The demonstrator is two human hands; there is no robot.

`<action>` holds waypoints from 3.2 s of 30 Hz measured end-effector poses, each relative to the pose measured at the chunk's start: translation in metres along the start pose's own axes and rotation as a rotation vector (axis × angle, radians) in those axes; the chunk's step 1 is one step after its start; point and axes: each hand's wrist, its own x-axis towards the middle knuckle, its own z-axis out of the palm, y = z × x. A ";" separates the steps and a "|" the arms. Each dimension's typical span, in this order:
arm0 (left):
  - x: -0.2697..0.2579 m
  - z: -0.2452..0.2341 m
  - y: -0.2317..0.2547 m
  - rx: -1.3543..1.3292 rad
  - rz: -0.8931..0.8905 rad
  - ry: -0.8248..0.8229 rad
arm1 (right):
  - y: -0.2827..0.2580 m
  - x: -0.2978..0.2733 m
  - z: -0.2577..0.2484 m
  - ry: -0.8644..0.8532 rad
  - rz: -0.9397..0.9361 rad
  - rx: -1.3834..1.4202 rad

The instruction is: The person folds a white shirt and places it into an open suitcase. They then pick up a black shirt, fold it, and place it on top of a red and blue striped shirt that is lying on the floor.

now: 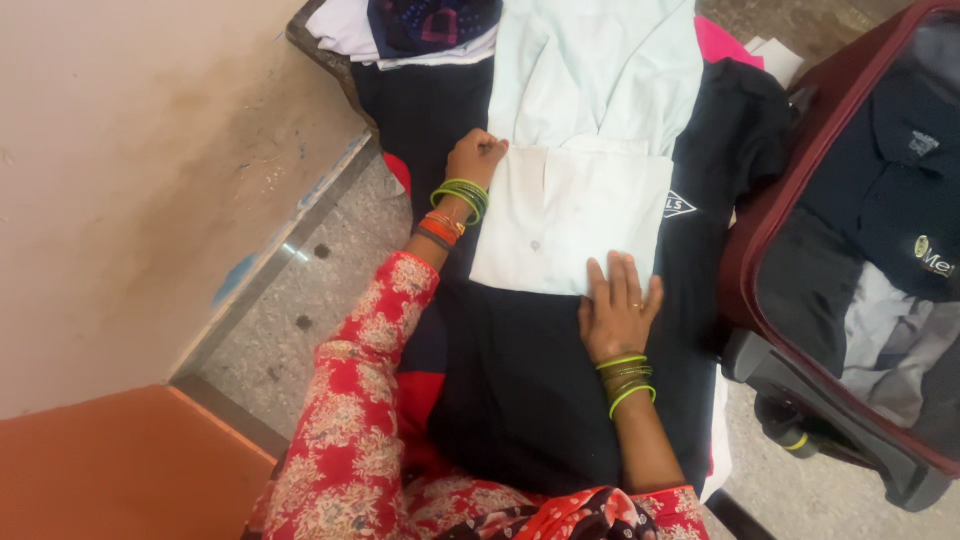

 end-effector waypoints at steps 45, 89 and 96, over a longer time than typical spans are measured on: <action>0.041 0.123 0.074 0.880 0.858 -0.328 | 0.014 -0.009 0.016 0.096 0.030 -0.006; -0.068 -0.011 0.024 0.827 0.721 -0.186 | 0.010 -0.002 0.018 -0.033 0.131 -0.109; -0.027 0.025 0.026 0.826 0.809 -0.151 | 0.010 -0.001 0.020 -0.031 0.136 -0.117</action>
